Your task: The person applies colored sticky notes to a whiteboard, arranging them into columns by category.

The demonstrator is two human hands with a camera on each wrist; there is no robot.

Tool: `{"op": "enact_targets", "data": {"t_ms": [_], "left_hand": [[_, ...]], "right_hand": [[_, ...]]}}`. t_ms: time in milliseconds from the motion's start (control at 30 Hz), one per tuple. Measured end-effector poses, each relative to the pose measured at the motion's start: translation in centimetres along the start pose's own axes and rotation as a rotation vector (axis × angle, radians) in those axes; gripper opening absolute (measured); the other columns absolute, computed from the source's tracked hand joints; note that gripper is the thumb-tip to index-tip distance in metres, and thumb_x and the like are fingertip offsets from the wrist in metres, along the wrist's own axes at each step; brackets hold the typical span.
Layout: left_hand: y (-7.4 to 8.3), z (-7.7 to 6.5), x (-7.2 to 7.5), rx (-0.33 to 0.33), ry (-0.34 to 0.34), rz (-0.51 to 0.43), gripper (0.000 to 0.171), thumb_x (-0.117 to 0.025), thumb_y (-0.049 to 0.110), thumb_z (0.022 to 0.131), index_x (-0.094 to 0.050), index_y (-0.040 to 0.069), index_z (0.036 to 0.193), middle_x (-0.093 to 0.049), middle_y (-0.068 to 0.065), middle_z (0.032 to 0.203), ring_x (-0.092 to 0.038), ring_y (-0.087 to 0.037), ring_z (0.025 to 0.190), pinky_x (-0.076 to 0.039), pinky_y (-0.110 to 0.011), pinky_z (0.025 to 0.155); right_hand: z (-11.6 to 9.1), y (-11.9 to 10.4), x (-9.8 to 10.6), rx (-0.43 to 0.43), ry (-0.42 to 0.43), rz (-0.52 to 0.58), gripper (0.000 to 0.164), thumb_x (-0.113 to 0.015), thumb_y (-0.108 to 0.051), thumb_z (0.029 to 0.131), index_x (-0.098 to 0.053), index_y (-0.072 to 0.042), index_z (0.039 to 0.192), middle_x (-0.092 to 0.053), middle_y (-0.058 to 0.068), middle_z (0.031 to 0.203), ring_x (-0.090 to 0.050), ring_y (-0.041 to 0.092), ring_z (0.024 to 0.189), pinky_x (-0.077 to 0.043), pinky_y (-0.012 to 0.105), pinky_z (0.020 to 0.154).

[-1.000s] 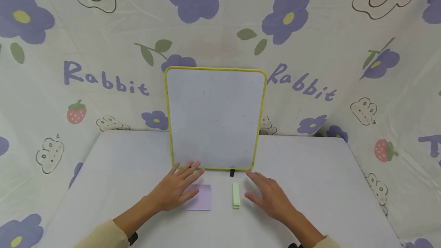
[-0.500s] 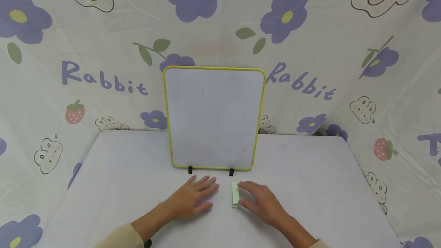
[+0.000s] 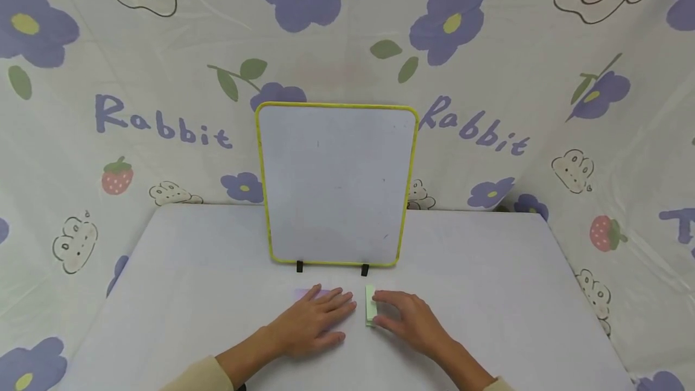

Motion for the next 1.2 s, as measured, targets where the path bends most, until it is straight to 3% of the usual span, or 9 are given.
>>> {"op": "enact_targets", "data": {"t_ms": [200,633,967,1200], "left_hand": [[0.6,0.1,0.1,-0.03,0.019,0.052,0.058,-0.038,0.049,0.104,-0.041,0.018,0.153,-0.04,-0.001,0.156,-0.036,-0.02,0.144,-0.029,-0.051,0.114],[1.8,0.5,-0.6,-0.094,0.009,0.062,0.059,-0.034,0.05,0.105,-0.041,0.016,0.153,-0.04,0.003,0.156,-0.038,-0.017,0.143,-0.031,-0.052,0.113],[2.9,0.7,-0.7,-0.181,-0.022,0.042,0.055,-0.034,0.047,0.106,-0.044,0.018,0.151,-0.042,0.005,0.155,-0.041,-0.016,0.141,-0.031,-0.052,0.113],[2.9,1.0,-0.8,-0.167,-0.008,0.099,0.054,-0.034,0.047,0.106,-0.044,0.021,0.151,-0.042,0.004,0.155,-0.041,-0.015,0.141,-0.036,-0.053,0.109]], "right_hand": [[0.1,0.1,-0.1,-0.017,-0.004,0.013,0.039,-0.079,-0.024,0.085,-0.071,-0.01,0.12,-0.071,0.0,0.12,-0.065,0.022,0.114,-0.051,0.045,0.095],[0.1,0.0,-0.4,-0.015,0.034,0.026,0.022,-0.075,-0.017,0.089,-0.075,-0.01,0.11,-0.074,-0.002,0.11,-0.068,0.019,0.107,-0.053,0.043,0.092],[0.2,-0.1,-0.1,0.009,0.144,0.029,0.01,-0.073,-0.013,0.09,-0.076,-0.011,0.1,-0.075,-0.005,0.095,-0.067,0.005,0.085,-0.056,0.032,0.074],[0.4,-0.1,0.0,-0.014,0.147,0.063,0.006,-0.072,-0.012,0.091,-0.074,-0.012,0.096,-0.073,-0.007,0.093,-0.066,0.003,0.083,-0.055,0.029,0.073]]}}
Point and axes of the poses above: each hand's wrist, its own z-axis towards the middle knuckle, its own x-axis out of the back of the hand, y = z × x, the point moved 10 cm from there along z, towards the middle knuckle
